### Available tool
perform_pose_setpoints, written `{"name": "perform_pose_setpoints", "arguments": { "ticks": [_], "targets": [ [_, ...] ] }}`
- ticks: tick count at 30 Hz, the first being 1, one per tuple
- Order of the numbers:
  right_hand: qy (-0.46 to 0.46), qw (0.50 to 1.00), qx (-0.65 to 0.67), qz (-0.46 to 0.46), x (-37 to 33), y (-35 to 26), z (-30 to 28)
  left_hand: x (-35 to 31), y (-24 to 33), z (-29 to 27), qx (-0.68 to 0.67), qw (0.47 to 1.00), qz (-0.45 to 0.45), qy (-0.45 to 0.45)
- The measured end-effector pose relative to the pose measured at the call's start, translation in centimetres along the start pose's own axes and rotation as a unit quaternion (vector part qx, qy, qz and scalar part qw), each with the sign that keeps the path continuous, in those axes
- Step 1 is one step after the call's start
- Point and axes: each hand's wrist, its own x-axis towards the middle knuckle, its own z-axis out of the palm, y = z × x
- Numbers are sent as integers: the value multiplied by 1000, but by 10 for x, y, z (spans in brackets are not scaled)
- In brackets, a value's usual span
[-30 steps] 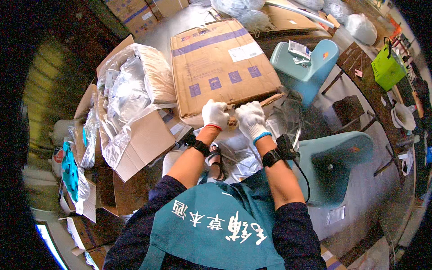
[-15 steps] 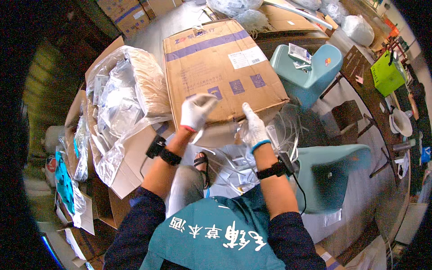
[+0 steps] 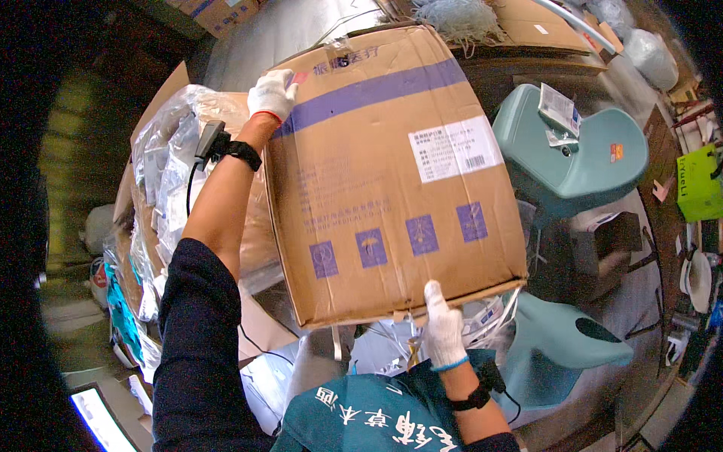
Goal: Unpacking large cardboard boxes containing face masks and other medical hygiene products.
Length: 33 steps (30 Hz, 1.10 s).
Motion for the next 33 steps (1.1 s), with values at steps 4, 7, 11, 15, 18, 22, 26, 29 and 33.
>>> {"name": "perform_pose_setpoints", "arguments": {
  "ticks": [4, 7, 11, 15, 18, 22, 26, 29, 33],
  "targets": [
    [3, 997, -80, 19, 5, 8, -5, 38, 5, 12, 0, 998, 14, -66],
    [49, 995, -16, 83, -1, 1, -4, 56, 8, 24, -65, 998, 18, 14],
    [56, 996, -37, 54, 1, 0, 3, 81, 16, 18, -12, 995, -19, -93],
    [100, 994, -13, 46, -2, -3, 7, 100, 22, 18, -5, 978, -18, -209],
    [60, 990, -41, 124, -2, 2, -1, 99, 22, 24, 4, 980, -17, -197],
    [69, 991, -9, 116, 0, 9, -1, 109, 26, 51, -75, 981, -75, -164],
    [76, 991, 32, 104, -2, 8, 4, 112, 33, 59, -138, 961, -150, -187],
    [84, 989, 20, 118, -1, 18, -1, 112, 36, 55, -170, 947, -173, -211],
    [109, 989, -24, 94, -2, 20, -5, 114, 32, 56, -154, 950, -188, -197]
  ]
}}
